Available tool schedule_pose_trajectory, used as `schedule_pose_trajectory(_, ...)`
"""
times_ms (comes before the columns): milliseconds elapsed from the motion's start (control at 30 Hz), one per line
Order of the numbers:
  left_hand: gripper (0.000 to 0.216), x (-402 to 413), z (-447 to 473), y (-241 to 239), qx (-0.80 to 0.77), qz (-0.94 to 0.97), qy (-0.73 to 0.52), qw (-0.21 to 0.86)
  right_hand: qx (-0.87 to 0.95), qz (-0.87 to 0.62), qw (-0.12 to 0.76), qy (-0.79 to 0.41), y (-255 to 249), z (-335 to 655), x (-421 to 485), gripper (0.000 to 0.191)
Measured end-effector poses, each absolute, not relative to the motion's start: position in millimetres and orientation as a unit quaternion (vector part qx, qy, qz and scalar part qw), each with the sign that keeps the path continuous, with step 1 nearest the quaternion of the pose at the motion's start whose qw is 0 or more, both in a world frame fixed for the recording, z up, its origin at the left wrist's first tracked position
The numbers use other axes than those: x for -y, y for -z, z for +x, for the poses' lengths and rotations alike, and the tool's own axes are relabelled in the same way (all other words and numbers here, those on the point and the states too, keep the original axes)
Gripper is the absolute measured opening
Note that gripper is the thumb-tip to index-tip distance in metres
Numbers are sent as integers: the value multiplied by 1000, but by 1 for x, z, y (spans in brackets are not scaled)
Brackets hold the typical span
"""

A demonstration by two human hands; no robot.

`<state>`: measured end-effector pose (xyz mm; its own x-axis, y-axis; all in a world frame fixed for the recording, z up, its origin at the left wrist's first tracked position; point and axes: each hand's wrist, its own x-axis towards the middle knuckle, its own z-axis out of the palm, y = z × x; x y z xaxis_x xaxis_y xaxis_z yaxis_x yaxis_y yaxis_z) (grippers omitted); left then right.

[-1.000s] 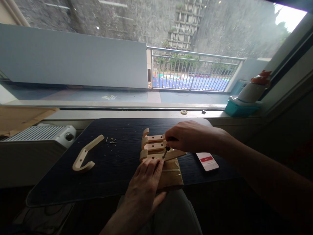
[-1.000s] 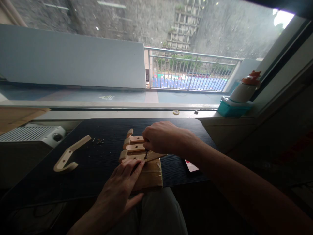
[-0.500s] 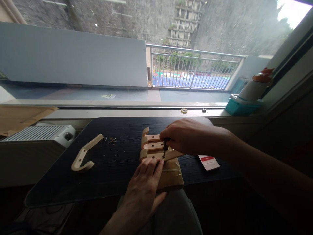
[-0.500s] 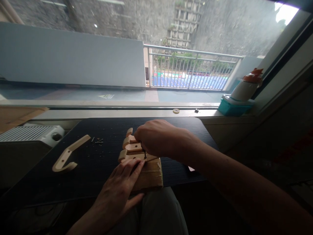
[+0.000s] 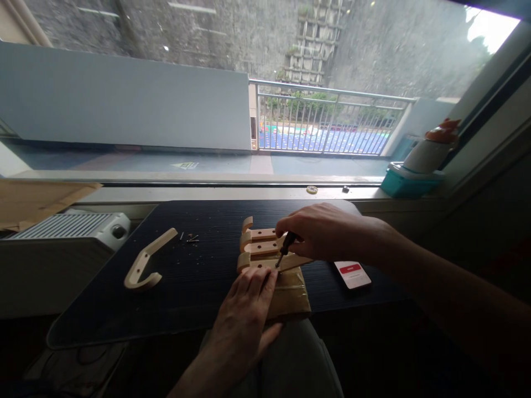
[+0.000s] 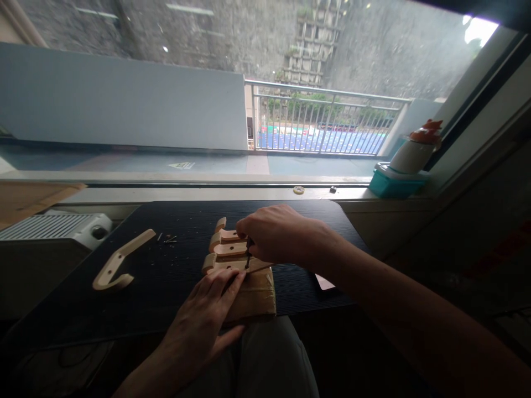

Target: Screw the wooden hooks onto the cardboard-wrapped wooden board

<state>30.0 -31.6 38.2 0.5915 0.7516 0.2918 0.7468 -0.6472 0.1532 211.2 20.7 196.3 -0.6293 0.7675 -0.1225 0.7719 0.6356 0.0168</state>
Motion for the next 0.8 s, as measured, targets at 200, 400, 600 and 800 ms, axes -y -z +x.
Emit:
schedule_pose_trajectory(200,76,31,29,-37,-417,894,-165,-1,-913,399,64,50,-194,205,-18,22)
schedule_pose_trajectory(400,76,31,30,-37,-418,893,-166,3,-911,405,53,58,-189,209,-22,21)
schedule_pose_trajectory(600,75,33,29,-38,-418,892,-172,9,-896,437,69,41,-186,207,-24,26)
schedule_pose_trajectory(800,76,33,30,-38,-419,893,-167,5,-900,432,61,9,-193,208,-23,24)
